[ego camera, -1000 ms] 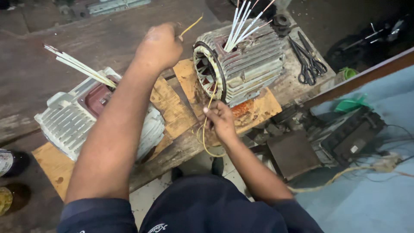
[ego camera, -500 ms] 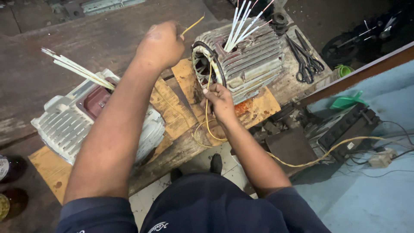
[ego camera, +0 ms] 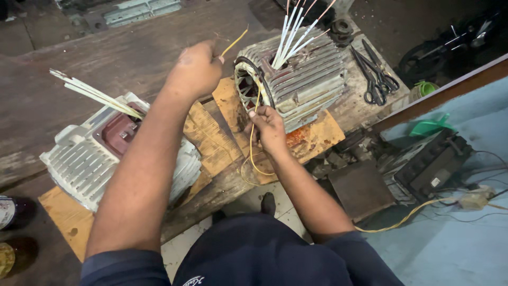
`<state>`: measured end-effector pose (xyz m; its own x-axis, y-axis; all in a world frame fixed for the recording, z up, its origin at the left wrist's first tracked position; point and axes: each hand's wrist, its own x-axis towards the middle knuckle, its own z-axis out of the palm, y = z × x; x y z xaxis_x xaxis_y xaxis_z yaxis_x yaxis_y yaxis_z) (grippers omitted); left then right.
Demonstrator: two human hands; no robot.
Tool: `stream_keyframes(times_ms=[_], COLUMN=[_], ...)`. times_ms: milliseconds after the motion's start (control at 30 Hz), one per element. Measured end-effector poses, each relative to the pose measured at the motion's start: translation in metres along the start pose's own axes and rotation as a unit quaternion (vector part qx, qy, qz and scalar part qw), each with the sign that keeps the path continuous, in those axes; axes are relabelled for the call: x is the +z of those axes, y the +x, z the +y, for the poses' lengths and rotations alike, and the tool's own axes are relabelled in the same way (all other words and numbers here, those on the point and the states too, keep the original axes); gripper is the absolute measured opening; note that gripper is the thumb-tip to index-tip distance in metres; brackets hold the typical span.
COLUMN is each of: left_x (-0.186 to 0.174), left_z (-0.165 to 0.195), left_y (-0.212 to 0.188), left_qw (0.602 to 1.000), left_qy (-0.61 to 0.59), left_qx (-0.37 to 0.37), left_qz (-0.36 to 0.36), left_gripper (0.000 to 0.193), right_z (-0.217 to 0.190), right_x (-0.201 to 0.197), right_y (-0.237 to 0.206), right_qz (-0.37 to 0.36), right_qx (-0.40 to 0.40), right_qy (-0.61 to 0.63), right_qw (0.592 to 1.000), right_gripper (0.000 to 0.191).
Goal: The person dips a brush into a bottle of clear liquid and brushes it onto the windings and terminal area of an electric motor stator. They then take a yellow wire, route it across the workbench, thread it through the motor housing alongside the existing leads, and finally plug the wire's connector into a wall switch box.
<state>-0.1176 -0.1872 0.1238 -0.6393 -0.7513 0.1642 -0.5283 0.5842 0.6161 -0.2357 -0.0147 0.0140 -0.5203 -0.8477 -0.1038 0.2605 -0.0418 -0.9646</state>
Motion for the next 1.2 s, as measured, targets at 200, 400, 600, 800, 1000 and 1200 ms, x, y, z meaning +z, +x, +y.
stream_keyframes(times_ms=[200,400,600,800,1000,1200], left_x=[-0.003,0.023,0.041,0.047,0.05,0.054], left_z=[0.013,0.025,0.019,0.022,0.021,0.02], left_y=[-0.017,-0.078,-0.081,-0.088,-0.093,-0.095], left_qw=[0.998,0.996,0.994,0.991,0.99,0.987], left_qy=[-0.007,-0.002,0.007,-0.002,0.018,-0.011], left_qx=[-0.055,0.002,-0.038,-0.048,-0.058,-0.063], left_qz=[-0.012,0.084,0.098,0.123,0.126,0.147], left_gripper=[0.026,0.021,0.02,0.03,0.028,0.031], right_z=[0.008,-0.015,-0.053,-0.066,-0.074,-0.088], right_x=[-0.033,-0.15,-0.227,-0.246,-0.249,-0.238], right_y=[-0.022,-0.067,-0.059,-0.042,-0.027,-0.022], right_qz=[0.001,0.103,0.143,0.108,0.083,0.082], right_qx=[-0.076,-0.088,-0.137,-0.191,-0.209,-0.213], right_qy=[-0.066,-0.098,-0.135,-0.148,-0.128,-0.143], right_qw=[0.995,0.986,0.971,0.964,0.966,0.963], right_gripper=[0.021,0.025,0.029,0.038,0.036,0.033])
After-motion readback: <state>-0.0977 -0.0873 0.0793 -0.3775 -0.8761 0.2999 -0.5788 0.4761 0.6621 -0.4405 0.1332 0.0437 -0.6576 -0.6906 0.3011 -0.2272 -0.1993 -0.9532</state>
